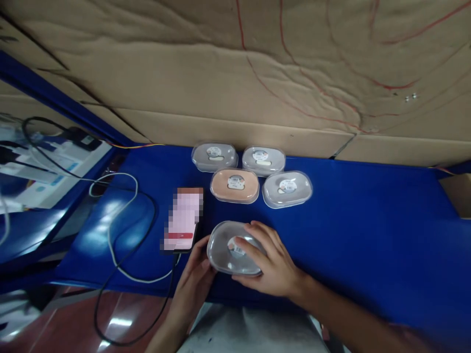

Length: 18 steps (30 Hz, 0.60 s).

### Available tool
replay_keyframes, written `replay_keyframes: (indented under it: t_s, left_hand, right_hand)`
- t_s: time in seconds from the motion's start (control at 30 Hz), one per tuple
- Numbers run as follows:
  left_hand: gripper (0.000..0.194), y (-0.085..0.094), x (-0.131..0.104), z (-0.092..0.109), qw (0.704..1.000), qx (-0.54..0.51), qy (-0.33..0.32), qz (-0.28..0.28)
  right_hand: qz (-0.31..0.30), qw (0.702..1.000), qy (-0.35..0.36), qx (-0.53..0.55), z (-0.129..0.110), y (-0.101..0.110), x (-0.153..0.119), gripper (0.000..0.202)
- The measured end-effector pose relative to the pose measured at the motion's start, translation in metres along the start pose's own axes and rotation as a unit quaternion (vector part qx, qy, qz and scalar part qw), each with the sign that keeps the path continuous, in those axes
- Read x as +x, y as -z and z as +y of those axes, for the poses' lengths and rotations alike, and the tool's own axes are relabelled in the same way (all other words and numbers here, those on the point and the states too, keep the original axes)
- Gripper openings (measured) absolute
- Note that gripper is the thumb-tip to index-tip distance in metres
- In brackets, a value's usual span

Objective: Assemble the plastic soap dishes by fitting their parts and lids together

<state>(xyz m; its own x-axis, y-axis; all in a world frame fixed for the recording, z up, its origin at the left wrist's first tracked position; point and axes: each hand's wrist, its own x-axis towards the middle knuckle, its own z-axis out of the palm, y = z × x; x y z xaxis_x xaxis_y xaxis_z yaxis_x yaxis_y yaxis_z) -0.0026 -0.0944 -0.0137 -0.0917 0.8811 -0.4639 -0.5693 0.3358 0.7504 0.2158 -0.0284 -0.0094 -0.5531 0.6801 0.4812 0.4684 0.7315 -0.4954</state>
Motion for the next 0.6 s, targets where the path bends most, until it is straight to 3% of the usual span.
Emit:
replay_keyframes:
  t_s: [0.17, 0.4, 0.5, 0.57, 0.6]
  left_hand:
    - [0.050, 0.001, 0.000, 0.002, 1.000, 0.011, 0.024, 0.014]
    - [0.050, 0.000, -0.002, -0.001, 0.999, 0.039, -0.009, -0.015]
    - [0.063, -0.006, -0.004, -0.003, 0.986, 0.130, -0.091, -0.052]
    - [0.076, -0.009, -0.004, -0.005, 0.950, 0.235, -0.194, -0.073]
    - [0.082, -0.010, -0.004, -0.006, 0.917, 0.300, -0.252, -0.075]
  right_hand:
    - [-0.016, 1.000, -0.009, 0.019, 0.001, 0.000, -0.002, 0.071]
    - [-0.023, 0.999, -0.015, 0.025, 0.001, 0.004, 0.002, 0.083]
    - [-0.042, 0.999, -0.009, 0.019, 0.011, 0.013, 0.004, 0.086]
    - [-0.057, 0.998, -0.003, 0.010, 0.018, 0.020, 0.005, 0.086]
    - [-0.064, 0.998, 0.001, 0.005, 0.021, 0.023, 0.006, 0.086]
